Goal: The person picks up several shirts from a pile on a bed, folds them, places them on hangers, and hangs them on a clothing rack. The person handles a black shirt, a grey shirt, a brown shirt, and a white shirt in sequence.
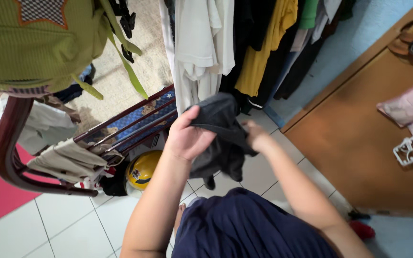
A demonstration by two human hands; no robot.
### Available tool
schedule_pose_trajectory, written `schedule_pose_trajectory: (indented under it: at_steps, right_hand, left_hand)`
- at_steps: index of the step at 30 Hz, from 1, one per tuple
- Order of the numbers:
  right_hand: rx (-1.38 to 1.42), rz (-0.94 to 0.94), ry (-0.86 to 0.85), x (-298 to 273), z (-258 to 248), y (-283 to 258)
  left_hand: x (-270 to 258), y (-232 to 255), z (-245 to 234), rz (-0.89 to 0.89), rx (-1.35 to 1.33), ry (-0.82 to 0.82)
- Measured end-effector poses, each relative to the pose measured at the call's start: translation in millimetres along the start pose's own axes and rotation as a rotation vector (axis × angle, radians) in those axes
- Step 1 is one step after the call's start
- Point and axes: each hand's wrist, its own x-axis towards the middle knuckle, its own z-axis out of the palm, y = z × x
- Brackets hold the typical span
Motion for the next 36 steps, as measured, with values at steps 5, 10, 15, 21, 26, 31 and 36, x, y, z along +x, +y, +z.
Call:
schedule_pose_trajectory:
  at_steps: [5, 10, 15, 21, 26, 31, 36]
  right_hand:
    - [0.556, 0.107, -0.279, 19, 48, 24]
    - [1.222, 0.297, -0.549, -15, 20, 31]
    - [1.642, -0.098, -0.719, -13, -11, -8]
    - [1.670, 0.006, -0.403, -48, 14, -62]
    - [1.684, -0.038, -0.564, -62, 24, -79]
    - [1.188, -0.042, -0.517, -63, 31, -72]
    - [1.031, -0.041, -0.074, -70, 18, -59]
  left_hand:
    - [4, -50, 33, 0.045, -0.334, -0.160]
    - [-18, -50, 7, 0.329, -0.318, 0.013]
    - [-75, -46, -65, 0.192, 0.077, 0.273]
    - [-80, -63, -76, 0.061, 0.015, 0.536]
    - [-71, -58, -19, 0.201, -0.119, 0.475]
    - [-68, -57, -48, -0.016, 0.218, 0.433]
    - [-52, -91, -99, -0.021, 0.461, 0.707]
